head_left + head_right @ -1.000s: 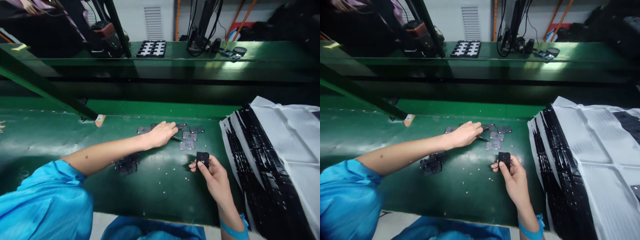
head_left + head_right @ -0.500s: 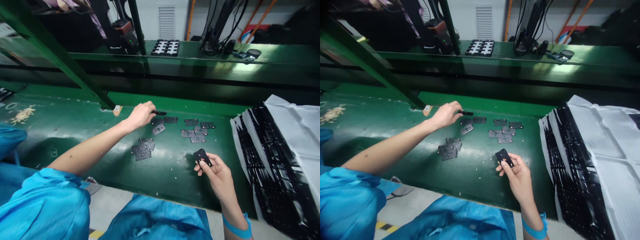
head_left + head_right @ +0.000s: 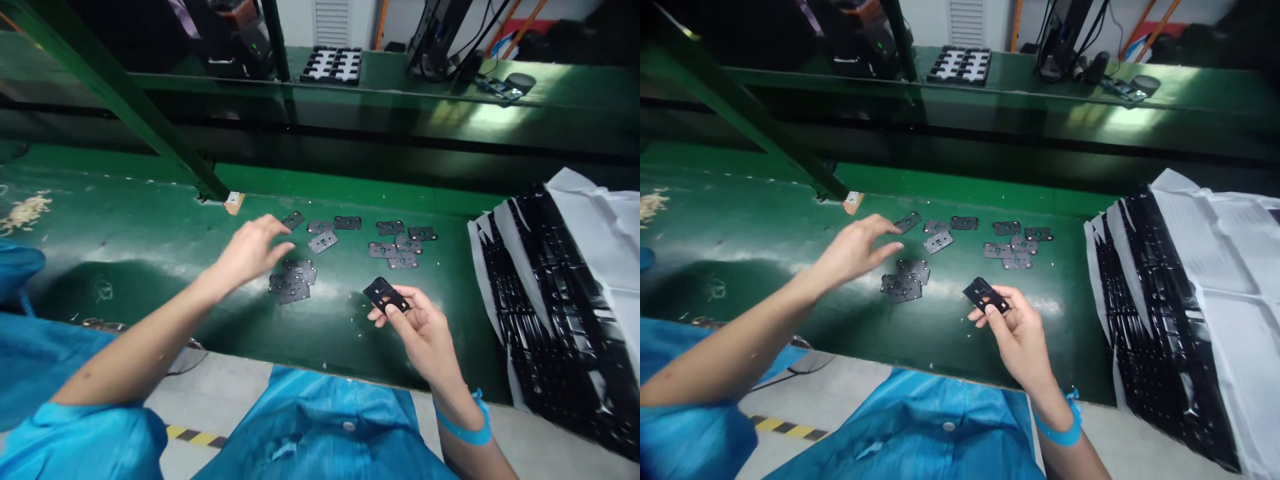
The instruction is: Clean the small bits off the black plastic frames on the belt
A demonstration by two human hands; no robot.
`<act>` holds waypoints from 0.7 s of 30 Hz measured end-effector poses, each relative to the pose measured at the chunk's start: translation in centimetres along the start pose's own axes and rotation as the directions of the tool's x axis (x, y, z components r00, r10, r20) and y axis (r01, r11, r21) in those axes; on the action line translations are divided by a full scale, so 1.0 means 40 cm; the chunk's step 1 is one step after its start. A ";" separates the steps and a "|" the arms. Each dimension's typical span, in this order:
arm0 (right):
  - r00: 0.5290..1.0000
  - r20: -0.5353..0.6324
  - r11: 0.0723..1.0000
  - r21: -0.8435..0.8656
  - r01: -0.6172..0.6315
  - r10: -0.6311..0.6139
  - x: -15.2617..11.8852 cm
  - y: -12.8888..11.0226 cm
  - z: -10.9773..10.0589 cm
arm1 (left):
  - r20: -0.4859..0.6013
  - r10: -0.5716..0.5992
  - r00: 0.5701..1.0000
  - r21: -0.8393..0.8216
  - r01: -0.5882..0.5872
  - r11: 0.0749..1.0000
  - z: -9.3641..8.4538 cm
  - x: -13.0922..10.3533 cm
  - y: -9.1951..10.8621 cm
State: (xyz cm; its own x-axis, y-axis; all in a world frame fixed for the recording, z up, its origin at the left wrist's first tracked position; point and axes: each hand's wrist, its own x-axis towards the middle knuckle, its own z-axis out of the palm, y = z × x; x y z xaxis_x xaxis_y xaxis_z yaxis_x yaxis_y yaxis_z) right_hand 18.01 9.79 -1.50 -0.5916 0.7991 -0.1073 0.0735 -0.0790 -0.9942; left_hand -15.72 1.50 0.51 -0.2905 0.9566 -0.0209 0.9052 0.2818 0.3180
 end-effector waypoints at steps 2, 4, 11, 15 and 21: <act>1.000 0.007 0.999 0.023 -0.023 0.022 -0.007 0.009 0.023 | 0.050 0.104 0.993 -0.351 -0.080 0.933 0.027 -0.068 0.094; 0.999 0.019 0.998 0.047 -0.048 0.047 -0.018 0.023 0.051 | 0.093 0.187 0.978 -0.609 -0.092 0.788 0.075 -0.124 0.186; 0.994 0.024 0.957 -0.267 0.113 -0.110 -0.055 0.031 0.059 | 0.012 0.076 0.997 -0.782 -0.038 0.622 0.151 -0.163 0.295; 0.973 0.058 0.876 -0.425 0.228 -0.225 -0.055 -0.003 0.015 | 0.157 0.286 0.945 -0.672 -0.110 0.732 0.112 -0.144 0.310; 0.980 -0.198 0.994 -0.110 0.006 -0.028 -0.053 0.017 0.012 | 0.227 0.175 0.958 -0.845 0.105 0.524 0.155 -0.139 0.352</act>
State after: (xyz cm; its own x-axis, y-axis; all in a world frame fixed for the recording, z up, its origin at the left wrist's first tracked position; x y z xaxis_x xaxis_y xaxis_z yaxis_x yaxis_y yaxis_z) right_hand 18.92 7.75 -1.95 -0.4228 0.9031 -0.0750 0.1580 -0.0081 -0.9874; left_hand 0.58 0.59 -0.76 -0.0491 0.9825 -0.1799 0.1822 0.1859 0.9655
